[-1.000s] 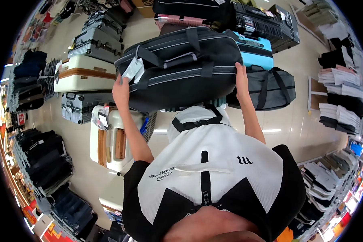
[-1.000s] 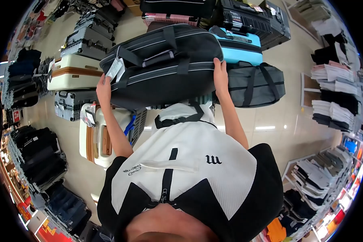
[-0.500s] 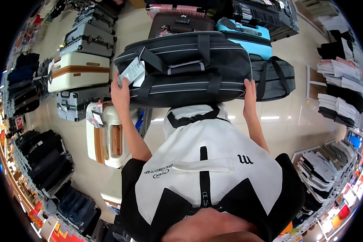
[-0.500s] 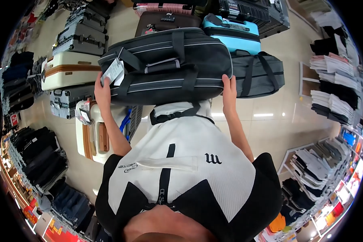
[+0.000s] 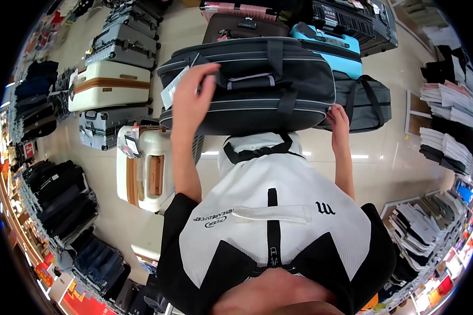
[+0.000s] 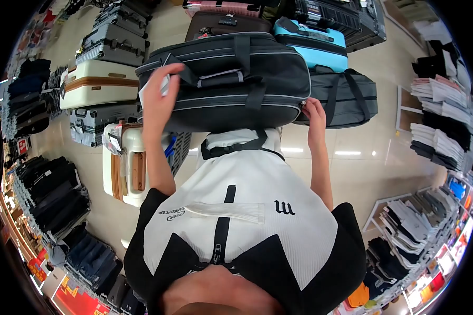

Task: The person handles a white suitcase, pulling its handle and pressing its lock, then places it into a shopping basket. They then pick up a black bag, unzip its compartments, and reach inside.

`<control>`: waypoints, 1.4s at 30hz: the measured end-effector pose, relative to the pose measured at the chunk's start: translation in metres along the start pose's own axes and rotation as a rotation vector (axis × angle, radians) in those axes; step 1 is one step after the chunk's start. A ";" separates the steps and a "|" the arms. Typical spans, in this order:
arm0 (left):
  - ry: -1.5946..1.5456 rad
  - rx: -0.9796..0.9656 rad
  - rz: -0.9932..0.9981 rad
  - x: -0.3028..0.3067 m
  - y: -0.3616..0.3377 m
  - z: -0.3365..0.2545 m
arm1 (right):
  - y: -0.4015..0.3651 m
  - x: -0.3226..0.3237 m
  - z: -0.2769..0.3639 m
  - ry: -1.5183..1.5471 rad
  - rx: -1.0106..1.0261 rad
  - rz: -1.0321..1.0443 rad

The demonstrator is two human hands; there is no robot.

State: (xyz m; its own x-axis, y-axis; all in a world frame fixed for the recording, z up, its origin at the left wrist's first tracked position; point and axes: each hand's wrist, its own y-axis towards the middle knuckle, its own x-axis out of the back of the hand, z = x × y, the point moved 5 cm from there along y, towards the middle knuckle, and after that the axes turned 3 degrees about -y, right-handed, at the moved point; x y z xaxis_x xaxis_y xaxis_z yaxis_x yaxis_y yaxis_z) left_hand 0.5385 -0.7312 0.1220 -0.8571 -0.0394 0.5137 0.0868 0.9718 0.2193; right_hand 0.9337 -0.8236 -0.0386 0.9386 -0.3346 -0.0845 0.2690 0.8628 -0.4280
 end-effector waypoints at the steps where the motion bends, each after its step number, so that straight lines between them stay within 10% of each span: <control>1: 0.031 -0.056 0.097 -0.018 0.006 0.000 | 0.001 0.002 -0.001 -0.010 0.003 0.000; 10: 0.338 0.025 0.793 -0.094 0.038 0.035 | -0.006 -0.004 0.033 -0.103 0.206 -0.231; 22: 0.194 -0.128 0.366 -0.071 0.033 -0.001 | -0.039 -0.186 0.117 -1.034 1.056 -0.252; 25: 0.260 -0.306 0.184 -0.065 0.023 -0.009 | -0.011 -0.194 0.097 -0.887 0.493 0.007; 42: 0.325 -0.029 0.371 -0.057 0.059 -0.001 | 0.006 -0.192 0.086 -0.282 0.391 0.335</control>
State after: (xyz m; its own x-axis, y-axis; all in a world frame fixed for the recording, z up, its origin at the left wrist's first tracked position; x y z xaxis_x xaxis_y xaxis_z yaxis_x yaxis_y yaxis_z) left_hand 0.5934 -0.6720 0.1065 -0.5635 0.2329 0.7926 0.3739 0.9274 -0.0067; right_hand 0.7737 -0.7221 0.0522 0.9931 0.0482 0.1073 -0.0429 0.9978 -0.0509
